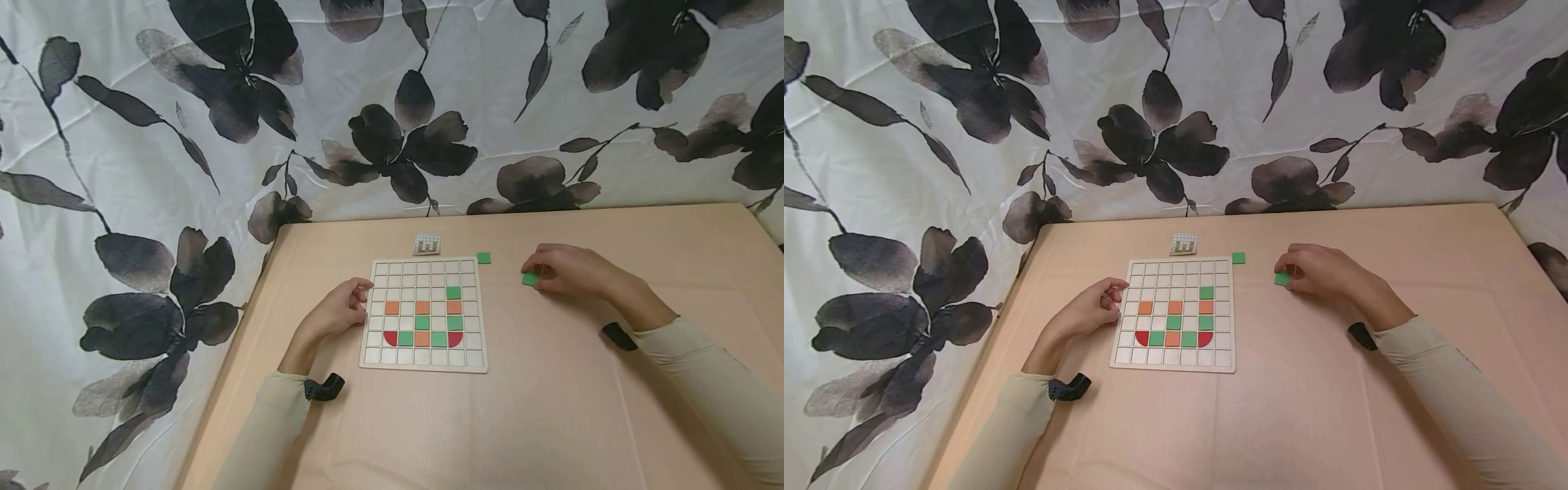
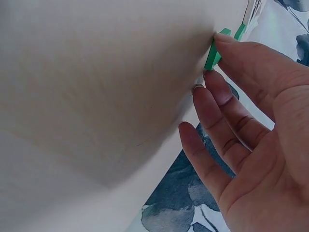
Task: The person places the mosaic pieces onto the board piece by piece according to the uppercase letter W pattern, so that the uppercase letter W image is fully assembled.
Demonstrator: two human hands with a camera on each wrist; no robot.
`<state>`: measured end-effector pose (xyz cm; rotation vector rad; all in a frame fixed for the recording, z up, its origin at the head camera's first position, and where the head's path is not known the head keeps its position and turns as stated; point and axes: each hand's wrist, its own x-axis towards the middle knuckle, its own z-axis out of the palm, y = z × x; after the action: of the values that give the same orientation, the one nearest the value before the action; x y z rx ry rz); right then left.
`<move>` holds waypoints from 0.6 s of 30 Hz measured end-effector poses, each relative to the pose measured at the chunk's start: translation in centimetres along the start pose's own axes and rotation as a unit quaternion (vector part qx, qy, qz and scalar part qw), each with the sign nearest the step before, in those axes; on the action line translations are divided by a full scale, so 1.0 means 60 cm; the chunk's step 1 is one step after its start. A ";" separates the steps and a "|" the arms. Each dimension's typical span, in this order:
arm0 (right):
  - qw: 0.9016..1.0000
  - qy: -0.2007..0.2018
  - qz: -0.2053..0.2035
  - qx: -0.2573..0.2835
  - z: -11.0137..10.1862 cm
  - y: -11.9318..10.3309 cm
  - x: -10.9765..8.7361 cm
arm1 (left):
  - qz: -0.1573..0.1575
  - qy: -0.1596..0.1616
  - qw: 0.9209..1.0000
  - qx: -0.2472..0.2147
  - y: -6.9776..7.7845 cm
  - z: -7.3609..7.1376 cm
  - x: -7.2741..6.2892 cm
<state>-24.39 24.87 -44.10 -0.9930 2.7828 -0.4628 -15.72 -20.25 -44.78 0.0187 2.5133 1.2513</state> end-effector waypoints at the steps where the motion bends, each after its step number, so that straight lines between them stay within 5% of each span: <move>1: 1.000 0.000 0.002 -0.001 0.001 0.000 0.001 | 0.000 0.000 1.000 0.000 0.000 0.000 0.000; 18: 1.000 -0.006 0.024 0.012 0.004 0.008 0.006 | -0.002 0.001 1.000 0.003 -0.001 0.000 0.002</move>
<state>-24.91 24.96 -44.50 -0.9179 2.7770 -0.4810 -15.81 -20.30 -44.85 0.0123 2.5180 1.2434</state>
